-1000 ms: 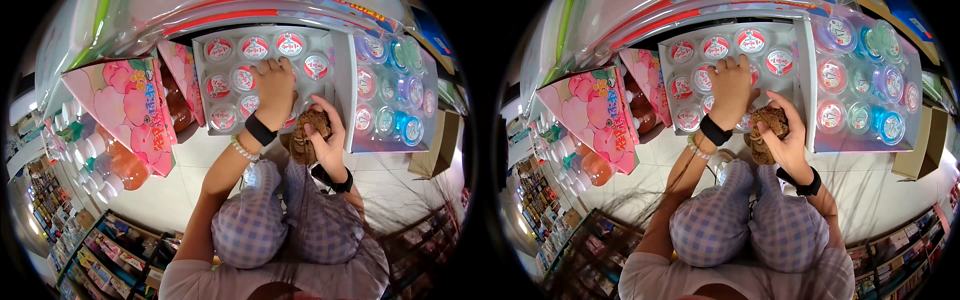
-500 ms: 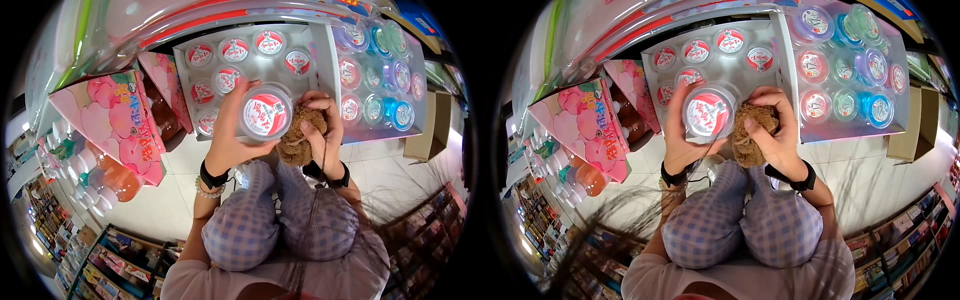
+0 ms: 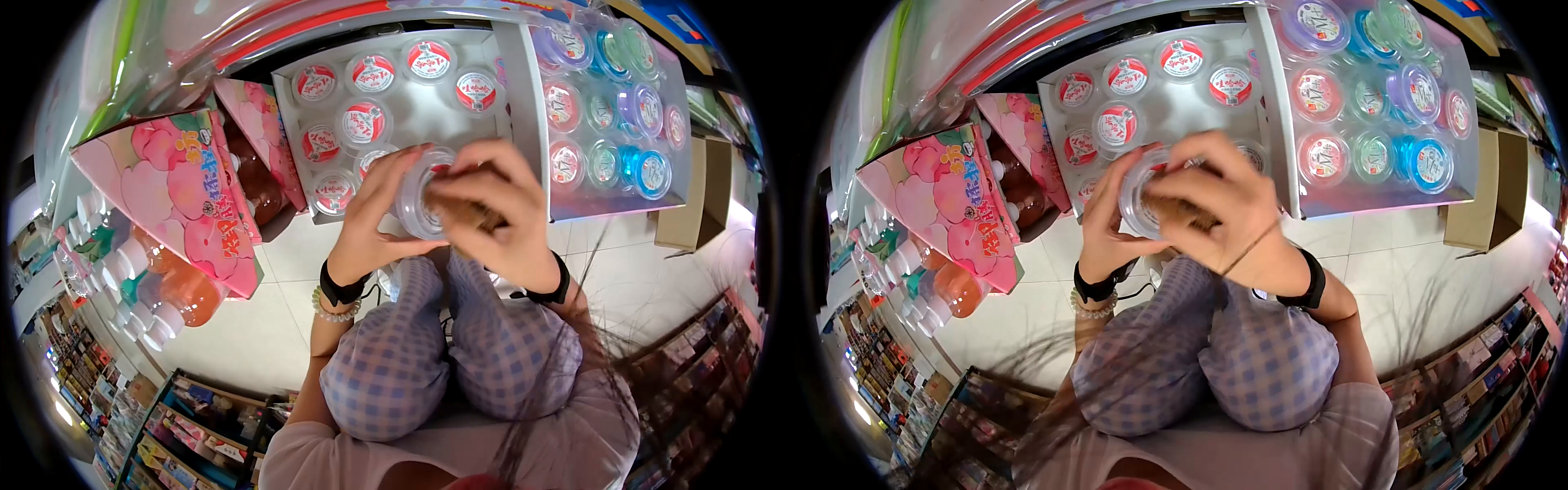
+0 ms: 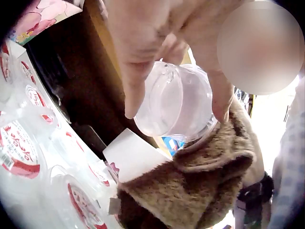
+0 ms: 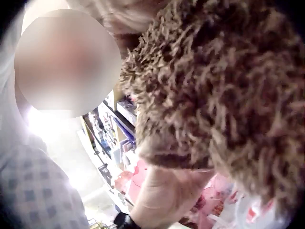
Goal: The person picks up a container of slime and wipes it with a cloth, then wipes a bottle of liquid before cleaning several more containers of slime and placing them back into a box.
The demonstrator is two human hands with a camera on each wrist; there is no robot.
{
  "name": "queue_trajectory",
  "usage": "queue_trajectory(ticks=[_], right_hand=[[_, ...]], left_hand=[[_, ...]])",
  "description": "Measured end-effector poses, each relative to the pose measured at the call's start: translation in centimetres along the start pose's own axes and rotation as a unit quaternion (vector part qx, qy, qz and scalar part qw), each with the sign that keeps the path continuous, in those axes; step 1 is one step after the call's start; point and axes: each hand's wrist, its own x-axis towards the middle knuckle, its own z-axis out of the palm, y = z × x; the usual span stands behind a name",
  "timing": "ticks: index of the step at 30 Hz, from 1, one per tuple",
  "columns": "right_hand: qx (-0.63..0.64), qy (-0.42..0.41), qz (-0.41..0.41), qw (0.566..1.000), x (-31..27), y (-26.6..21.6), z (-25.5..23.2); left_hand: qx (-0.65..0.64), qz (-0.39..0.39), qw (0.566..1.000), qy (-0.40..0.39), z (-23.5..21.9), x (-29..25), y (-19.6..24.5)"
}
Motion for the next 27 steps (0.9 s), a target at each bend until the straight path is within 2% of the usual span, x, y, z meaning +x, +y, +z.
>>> queue_trajectory(ticks=[2, 4, 6, 8, 10, 11, 12, 14, 16, 18, 19, 22, 23, 25, 26, 27], right_hand=[[0.05, -0.058, -0.045, 0.996, 0.0, -0.2, 0.2], [0.009, -0.097, 0.009, 0.995, -0.2, -0.3, -0.9], [-0.067, -0.056, 0.047, 0.995, -0.1, 0.4, -0.9], [-0.109, 0.013, 0.043, 0.993, 0.3, 0.6, -0.1], [-0.029, -0.009, 0.025, 0.999, 0.6, -0.2, 0.3], [0.031, -0.046, -0.039, 0.998, 0.8, -0.1, 0.2], [0.032, -0.045, -0.04, 0.998, 0.6, -0.2, 0.0], [-0.006, -0.151, -0.008, 0.988, -0.1, -0.5, -0.4], [-0.052, -0.148, -0.01, 0.988, 0.6, 0.1, -1.0], [-0.135, -0.043, 0.006, 0.99, 1.0, 0.4, -0.5], [-0.065, -0.023, 0.005, 0.998, 1.3, 0.1, -0.1], [0.041, -0.123, -0.089, 0.988, 0.9, -0.5, 0.1], [0.041, -0.121, -0.091, 0.988, 0.7, -0.1, -0.2], [-0.04, -0.168, 0.004, 0.985, 0.1, 0.8, -0.9], [-0.039, -0.171, 0.003, 0.984, 0.1, 0.8, -0.7], [-0.086, -0.1, 0.005, 0.991, 0.3, 0.7, -0.3]], left_hand=[[-0.013, -0.029, 0.999, -0.002, -0.4, 0.1, 0.3], [0.057, 0.039, 0.997, 0.027, -0.7, 0.1, 0.3], [0.055, 0.027, 0.998, 0.027, -0.9, -0.2, 0.5], [0.082, 0.072, 0.994, -0.027, -1.0, -0.3, 0.2], [0.056, 0.043, 0.997, -0.029, -0.6, -0.7, 0.1], [0.055, 0.035, 0.998, -0.01, -0.7, -0.9, 0.1], [0.056, 0.029, 0.998, 0.01, -0.9, -0.9, 0.2], [0.009, 0.001, 1.0, 0.02, -1.4, -0.8, 0.6], [0.025, -0.009, 0.999, 0.03, -1.5, -1.0, 0.9], [0.032, 0.001, 0.999, 0.011, -1.2, -0.8, 0.6], [0.012, -0.001, 1.0, -0.004, -0.8, -0.8, 0.5], [-0.002, -0.006, 1.0, -0.023, -1.1, -1.0, 0.3], [-0.005, -0.01, 1.0, -0.006, -1.3, -1.1, 0.5], [-0.007, -0.032, 0.999, 0.025, -1.4, -1.3, 0.7], [-0.007, -0.034, 0.999, 0.028, -1.2, -1.1, 0.6], [0.0, -0.025, 1.0, -0.003, -1.2, -0.8, 0.4]])
